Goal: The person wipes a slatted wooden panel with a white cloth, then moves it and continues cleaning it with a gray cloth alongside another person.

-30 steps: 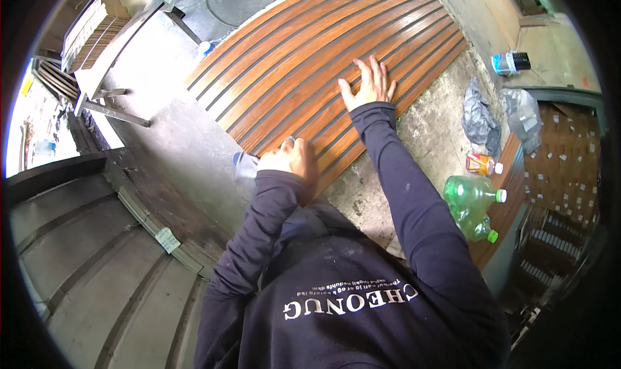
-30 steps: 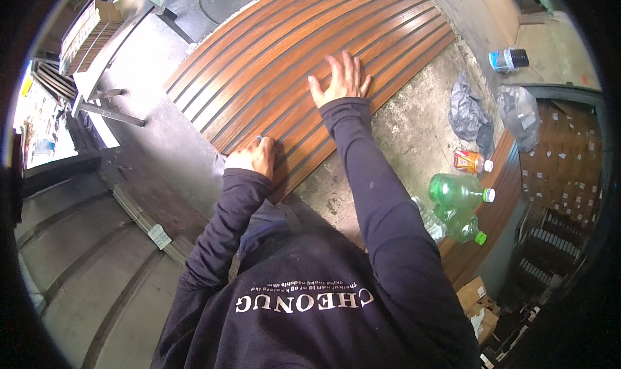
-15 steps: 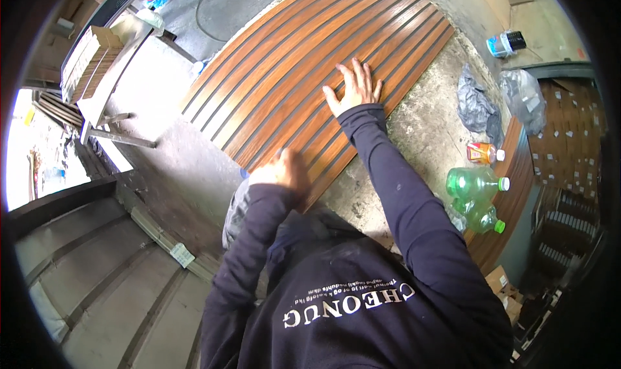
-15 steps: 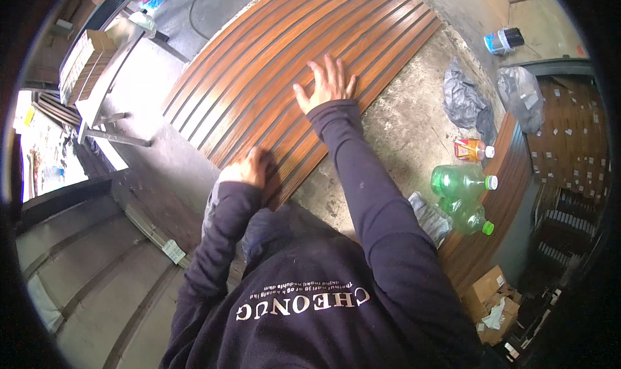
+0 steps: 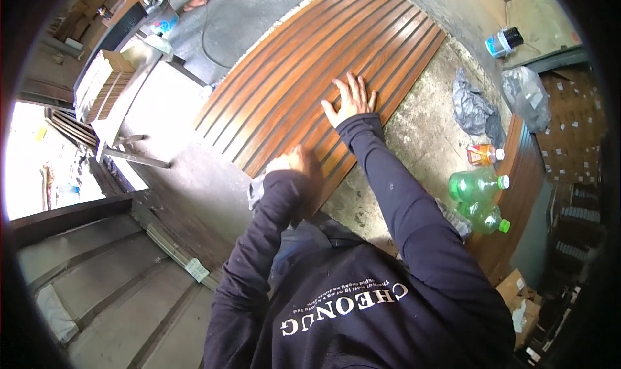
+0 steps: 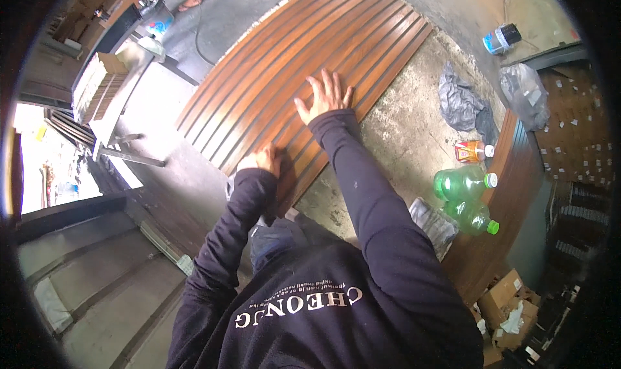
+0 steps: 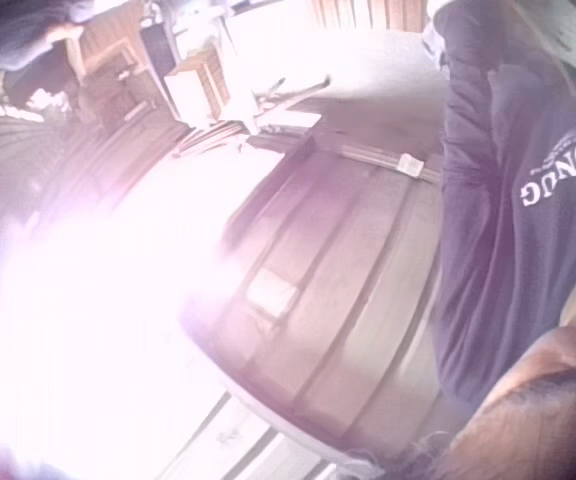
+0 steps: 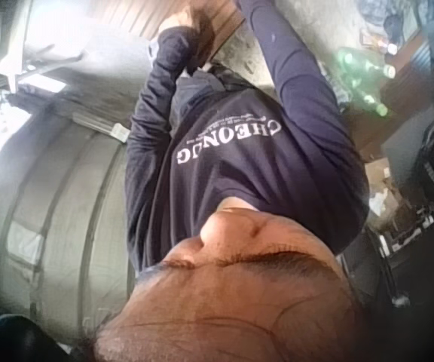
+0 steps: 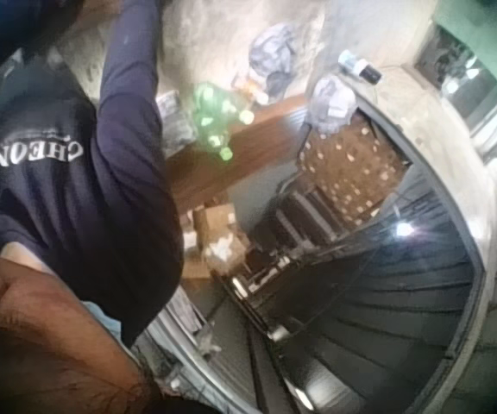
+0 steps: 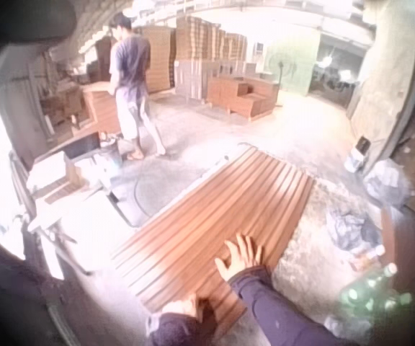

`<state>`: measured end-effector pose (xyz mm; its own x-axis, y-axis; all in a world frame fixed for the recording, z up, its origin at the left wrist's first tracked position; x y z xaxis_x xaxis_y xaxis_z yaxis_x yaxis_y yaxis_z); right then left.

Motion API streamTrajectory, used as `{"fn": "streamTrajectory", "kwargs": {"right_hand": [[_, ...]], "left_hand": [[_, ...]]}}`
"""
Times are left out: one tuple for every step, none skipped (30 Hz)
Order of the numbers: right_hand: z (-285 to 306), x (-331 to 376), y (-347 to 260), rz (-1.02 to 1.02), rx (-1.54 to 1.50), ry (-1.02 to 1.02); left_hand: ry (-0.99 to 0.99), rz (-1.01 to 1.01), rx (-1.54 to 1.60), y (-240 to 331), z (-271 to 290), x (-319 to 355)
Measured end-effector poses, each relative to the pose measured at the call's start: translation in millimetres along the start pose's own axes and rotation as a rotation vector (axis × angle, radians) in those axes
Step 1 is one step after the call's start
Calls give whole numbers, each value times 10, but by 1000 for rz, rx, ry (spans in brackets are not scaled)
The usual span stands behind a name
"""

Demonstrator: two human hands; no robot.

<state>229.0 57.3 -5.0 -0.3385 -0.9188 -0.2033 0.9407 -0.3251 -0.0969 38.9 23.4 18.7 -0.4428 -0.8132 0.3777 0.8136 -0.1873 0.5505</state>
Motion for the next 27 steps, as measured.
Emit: {"fn": "streamTrajectory", "kwargs": {"right_hand": [[-50,15,-53,20,-14,-22],[-64,43,36,8,-2,-24],[-63,71,35,12,-2,-31],[-13,93,22,9,8,-71],[-11,121,11,4,10,-53],[23,130,-23,-1,22,-50],[59,136,-37,-7,35,-48],[68,138,-22,-13,33,-52],[92,121,-45,-16,20,-29],[115,114,-103,-12,3,-7],[117,111,-141,-2,-4,-4],[109,103,-142,-1,-12,-19],[105,102,-122,-9,-18,-34],[98,97,-118,-3,-25,-37],[79,101,-105,-3,-29,-33],[56,109,-70,2,-44,-28],[28,114,-42,9,-61,-25],[27,113,-38,5,-65,-25],[20,126,30,-4,-59,-22],[13,152,60,-6,-58,-20],[38,174,39,-6,-64,-26],[51,175,37,-9,-66,-39],[31,122,26,-10,-66,-45],[-15,126,-17,-4,-52,-28],[33,158,-52,-12,-47,-51],[81,113,-98,-22,-44,-30],[132,101,-93,-19,-40,-7]], "left_hand": [[2,14,-9,-143,8,148],[-1,-129,-10,-134,68,318],[44,-146,26,-312,54,473],[45,-159,26,-385,113,621],[-9,85,33,-641,-18,618],[-33,115,-7,-592,30,639],[-59,145,-46,-526,67,643],[-14,99,-21,-496,35,569],[40,60,5,-484,-1,473],[45,69,33,-450,-20,341],[34,65,56,-359,-54,187],[50,50,24,-208,-62,54],[61,27,-12,-107,-57,-24],[66,22,-16,-157,-54,-9],[78,-16,37,-251,-86,68],[83,-59,88,-317,-97,173],[87,-41,60,-428,-92,367],[119,-3,116,-653,-167,541],[135,35,156,-695,-133,706],[194,21,234,-773,-111,864],[88,133,1,-966,-156,989],[123,118,12,-1051,-171,1176],[250,36,18,-1189,-259,1369],[198,141,102,-1339,-273,1431],[126,256,193,-1301,-252,1557],[201,198,282,-1222,-172,1600],[240,176,321,-1055,-102,1605]]}}
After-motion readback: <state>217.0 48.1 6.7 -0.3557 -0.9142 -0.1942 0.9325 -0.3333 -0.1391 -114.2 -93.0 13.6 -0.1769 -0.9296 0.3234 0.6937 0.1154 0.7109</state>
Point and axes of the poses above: each hand's wrist, its own x-axis away from the middle knuckle, its own z-axis out of the back of the hand, y = z × x, the point moved 3 cm from there along -x, towards the middle knuckle, and after that the axes turned 10 degrees about x, right-handed, at the moved point
